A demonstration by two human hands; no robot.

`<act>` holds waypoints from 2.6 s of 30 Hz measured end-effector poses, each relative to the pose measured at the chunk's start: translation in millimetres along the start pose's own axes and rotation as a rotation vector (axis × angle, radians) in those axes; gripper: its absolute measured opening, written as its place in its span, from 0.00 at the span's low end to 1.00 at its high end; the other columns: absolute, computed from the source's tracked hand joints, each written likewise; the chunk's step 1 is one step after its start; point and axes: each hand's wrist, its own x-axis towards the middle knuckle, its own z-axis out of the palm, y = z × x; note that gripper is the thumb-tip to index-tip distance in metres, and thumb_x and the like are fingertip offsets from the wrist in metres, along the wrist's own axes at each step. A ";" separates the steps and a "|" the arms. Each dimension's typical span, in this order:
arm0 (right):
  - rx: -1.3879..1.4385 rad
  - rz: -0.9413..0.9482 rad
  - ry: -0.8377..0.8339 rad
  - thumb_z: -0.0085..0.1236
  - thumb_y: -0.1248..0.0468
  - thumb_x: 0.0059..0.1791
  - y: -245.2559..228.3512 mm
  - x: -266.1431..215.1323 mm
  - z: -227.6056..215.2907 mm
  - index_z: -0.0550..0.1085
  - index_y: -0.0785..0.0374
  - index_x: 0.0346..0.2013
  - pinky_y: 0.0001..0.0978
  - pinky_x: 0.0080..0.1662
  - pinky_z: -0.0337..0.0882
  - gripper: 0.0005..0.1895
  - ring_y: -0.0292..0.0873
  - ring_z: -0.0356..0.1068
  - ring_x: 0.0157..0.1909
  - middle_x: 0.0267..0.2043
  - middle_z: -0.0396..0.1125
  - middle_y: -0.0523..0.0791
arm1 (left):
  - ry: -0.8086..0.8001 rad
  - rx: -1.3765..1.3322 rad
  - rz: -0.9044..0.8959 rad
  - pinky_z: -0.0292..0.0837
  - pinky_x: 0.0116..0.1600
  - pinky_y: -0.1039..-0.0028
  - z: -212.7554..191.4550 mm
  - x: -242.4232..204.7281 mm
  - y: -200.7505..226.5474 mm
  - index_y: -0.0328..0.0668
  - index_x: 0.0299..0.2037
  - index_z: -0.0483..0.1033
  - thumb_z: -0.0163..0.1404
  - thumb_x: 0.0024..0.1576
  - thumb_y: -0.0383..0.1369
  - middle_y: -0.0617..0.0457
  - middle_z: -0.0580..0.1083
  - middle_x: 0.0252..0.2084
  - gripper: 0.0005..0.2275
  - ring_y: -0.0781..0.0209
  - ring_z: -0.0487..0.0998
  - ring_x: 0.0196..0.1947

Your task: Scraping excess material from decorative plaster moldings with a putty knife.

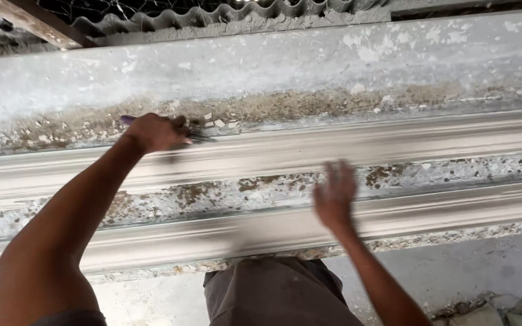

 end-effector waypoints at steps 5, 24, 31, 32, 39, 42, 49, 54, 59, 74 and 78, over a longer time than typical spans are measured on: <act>-0.191 0.199 0.067 0.43 0.54 0.58 120.5 12.2 -36.7 0.52 0.59 0.77 0.71 0.73 0.37 0.34 0.70 0.34 0.81 0.80 0.38 0.64 | 0.158 0.094 0.024 0.82 0.27 0.76 -2.7 41.1 10.3 0.75 0.67 0.63 0.36 0.62 0.43 0.53 0.56 0.75 0.21 0.60 0.83 0.37; -0.225 0.231 0.114 0.47 0.56 0.57 122.7 15.9 -38.7 0.53 0.56 0.79 0.70 0.73 0.45 0.35 0.70 0.41 0.80 0.79 0.42 0.66 | -0.058 -0.183 -0.075 0.75 0.23 0.72 -40.9 40.7 8.8 0.58 0.77 0.49 0.37 0.64 0.44 0.49 0.72 0.21 0.28 0.62 0.73 0.17; -0.254 0.265 0.128 0.47 0.56 0.56 116.5 19.8 -40.4 0.54 0.56 0.78 0.69 0.73 0.45 0.35 0.71 0.42 0.79 0.78 0.42 0.65 | 0.008 -0.244 -0.070 0.74 0.18 0.72 -26.2 50.7 13.7 0.60 0.75 0.54 0.36 0.62 0.47 0.51 0.66 0.18 0.28 0.65 0.68 0.12; -0.257 0.242 0.139 0.47 0.55 0.57 116.2 20.1 -42.1 0.54 0.56 0.78 0.69 0.73 0.46 0.35 0.70 0.42 0.80 0.79 0.42 0.64 | -0.071 -0.205 -0.084 0.71 0.21 0.72 -32.8 60.5 18.1 0.53 0.60 0.66 0.31 0.66 0.53 0.53 0.66 0.19 0.22 0.67 0.66 0.15; -0.251 0.262 0.152 0.47 0.55 0.56 108.2 19.5 -43.2 0.55 0.55 0.78 0.68 0.73 0.46 0.35 0.69 0.43 0.79 0.79 0.43 0.63 | 0.031 -0.046 0.034 0.78 0.21 0.69 -29.0 44.6 8.0 0.51 0.68 0.63 0.19 0.65 0.56 0.54 0.63 0.17 0.31 0.67 0.71 0.15; -0.268 0.262 0.145 0.48 0.55 0.56 108.9 20.1 -41.7 0.55 0.57 0.77 0.68 0.73 0.47 0.35 0.70 0.43 0.79 0.78 0.43 0.64 | 0.175 -0.040 0.173 0.76 0.22 0.70 -10.6 60.6 10.2 0.73 0.64 0.71 0.20 0.67 0.53 0.56 0.40 0.64 0.25 0.65 0.71 0.20; -0.263 0.203 0.157 0.47 0.55 0.57 113.7 17.1 -41.5 0.54 0.57 0.78 0.67 0.74 0.49 0.35 0.68 0.47 0.78 0.77 0.43 0.64 | 0.029 -0.045 0.109 0.69 0.34 0.66 -66.0 71.4 29.6 0.50 0.46 0.76 0.24 0.71 0.53 0.49 0.77 0.31 0.26 0.56 0.75 0.27; -0.289 0.218 0.164 0.46 0.55 0.57 111.7 18.1 -40.3 0.54 0.56 0.78 0.67 0.73 0.49 0.35 0.68 0.48 0.77 0.77 0.44 0.64 | 0.218 -0.028 0.227 0.78 0.21 0.71 -30.9 69.4 16.2 0.46 0.52 0.74 0.30 0.68 0.47 0.41 0.75 0.54 0.21 0.64 0.78 0.21; -0.311 0.227 0.152 0.46 0.53 0.58 115.2 18.2 -39.4 0.53 0.56 0.79 0.67 0.73 0.48 0.35 0.68 0.47 0.77 0.78 0.43 0.64 | 0.039 0.077 0.184 0.76 0.35 0.68 -78.7 109.9 50.0 0.46 0.55 0.72 0.28 0.74 0.48 0.49 0.80 0.38 0.21 0.61 0.79 0.27; -0.302 0.250 0.136 0.47 0.53 0.56 113.3 19.2 -40.3 0.52 0.56 0.78 0.66 0.73 0.46 0.36 0.67 0.46 0.78 0.77 0.43 0.63 | 0.273 0.023 0.285 0.80 0.34 0.65 -114.7 143.2 65.7 0.42 0.52 0.75 0.32 0.69 0.43 0.47 0.79 0.43 0.18 0.56 0.83 0.32; -0.310 0.268 0.133 0.47 0.54 0.55 112.5 21.1 -39.6 0.53 0.57 0.77 0.66 0.74 0.46 0.36 0.67 0.45 0.78 0.77 0.43 0.65 | 0.039 -0.048 0.229 0.78 0.38 0.60 -109.2 139.3 58.9 0.48 0.58 0.70 0.30 0.69 0.49 0.46 0.80 0.37 0.21 0.50 0.82 0.35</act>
